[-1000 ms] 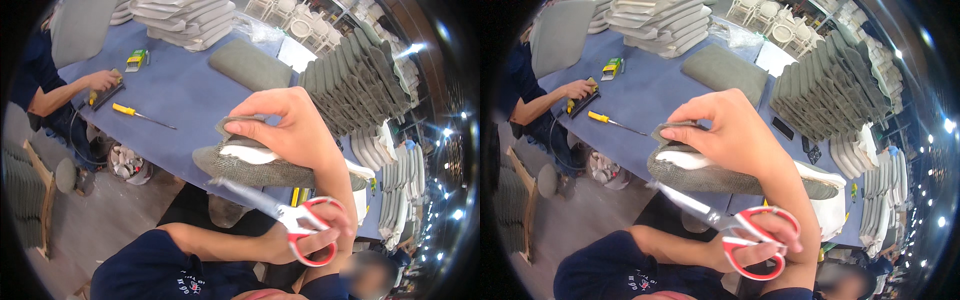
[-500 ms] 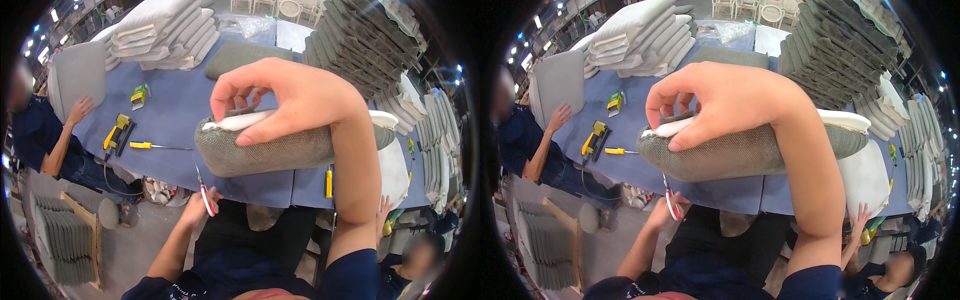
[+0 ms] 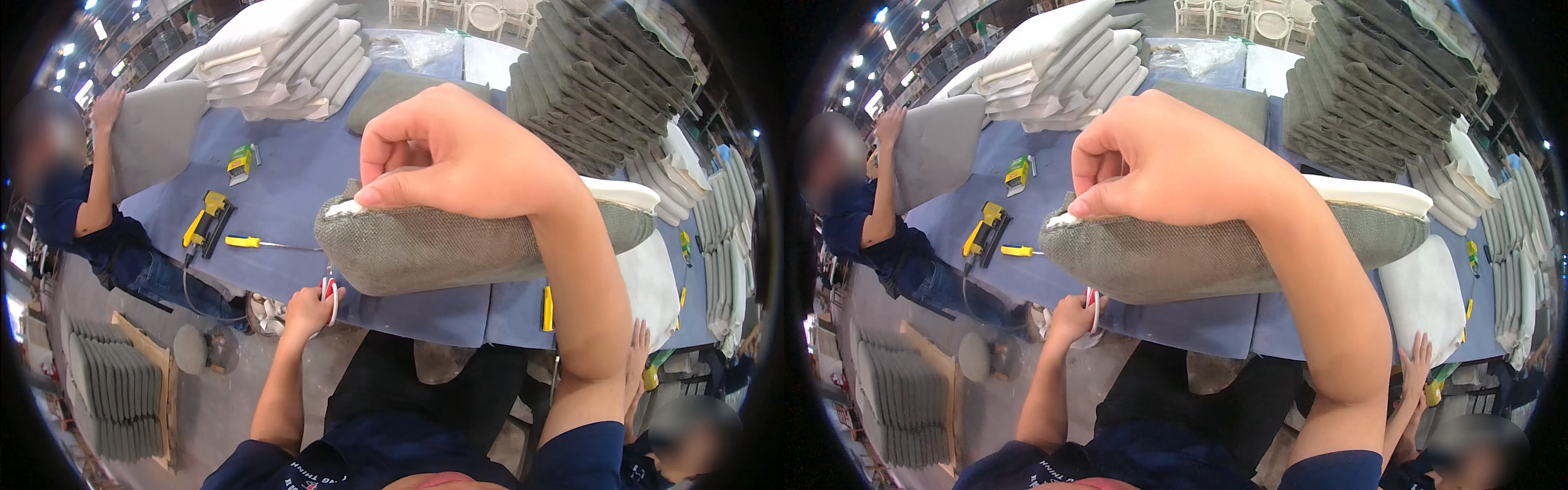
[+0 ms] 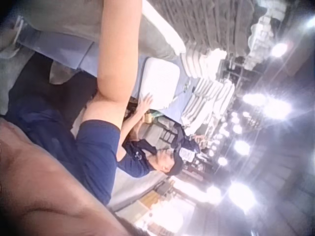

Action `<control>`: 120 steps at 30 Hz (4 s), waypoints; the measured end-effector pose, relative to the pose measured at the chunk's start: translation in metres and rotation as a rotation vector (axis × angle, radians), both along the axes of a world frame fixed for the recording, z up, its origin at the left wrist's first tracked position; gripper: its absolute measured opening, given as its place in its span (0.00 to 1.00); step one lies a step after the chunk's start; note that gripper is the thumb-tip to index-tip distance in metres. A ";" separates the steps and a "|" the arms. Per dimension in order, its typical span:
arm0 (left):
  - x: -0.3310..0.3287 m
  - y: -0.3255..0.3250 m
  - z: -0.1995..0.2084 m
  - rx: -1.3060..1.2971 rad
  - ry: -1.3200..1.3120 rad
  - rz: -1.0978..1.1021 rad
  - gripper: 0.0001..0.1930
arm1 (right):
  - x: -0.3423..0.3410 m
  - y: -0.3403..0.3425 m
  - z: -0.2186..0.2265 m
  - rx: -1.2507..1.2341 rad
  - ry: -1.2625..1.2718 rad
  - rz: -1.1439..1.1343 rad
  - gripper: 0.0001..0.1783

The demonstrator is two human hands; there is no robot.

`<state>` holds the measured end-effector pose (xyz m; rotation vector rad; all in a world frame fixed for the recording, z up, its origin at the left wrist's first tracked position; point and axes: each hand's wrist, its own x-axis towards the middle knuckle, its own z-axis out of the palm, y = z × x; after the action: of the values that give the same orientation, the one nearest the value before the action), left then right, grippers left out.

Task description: The person trims excess fabric from a cushion cover using scissors, then uses a screwdriver to create indentations on the cushion surface. The person handles the cushion and tools throughout the process.

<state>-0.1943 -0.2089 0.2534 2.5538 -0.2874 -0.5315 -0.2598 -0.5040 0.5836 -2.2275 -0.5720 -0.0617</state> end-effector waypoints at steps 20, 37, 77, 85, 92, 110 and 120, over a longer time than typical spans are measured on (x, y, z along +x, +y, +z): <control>-0.100 -0.070 0.205 -1.770 0.525 -0.674 0.34 | 0.010 -0.007 -0.008 0.146 0.126 0.140 0.07; -0.167 -0.167 0.250 -1.865 1.009 -0.527 0.39 | -0.005 0.007 -0.008 0.103 0.019 0.090 0.08; -0.166 -0.163 0.253 -1.917 1.064 -0.439 0.40 | -0.013 0.011 -0.015 0.166 0.007 0.105 0.07; -0.166 -0.162 0.258 -1.888 1.049 -0.386 0.39 | -0.013 0.014 -0.011 0.134 0.042 0.066 0.08; -0.175 -0.152 0.246 -1.779 1.046 -0.530 0.39 | -0.027 0.018 -0.010 0.121 -0.008 -0.022 0.08; -0.176 -0.135 0.245 -1.763 1.135 -0.514 0.39 | -0.019 0.024 -0.012 0.048 -0.135 0.018 0.08; -0.178 -0.136 0.250 -1.749 1.190 -0.572 0.38 | -0.019 0.018 -0.016 0.025 -0.292 0.071 0.04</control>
<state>-0.3721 -0.3445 0.5030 0.2796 -0.6077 -1.1366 -0.2792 -0.4861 0.5675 -2.1865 -0.8028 -0.3606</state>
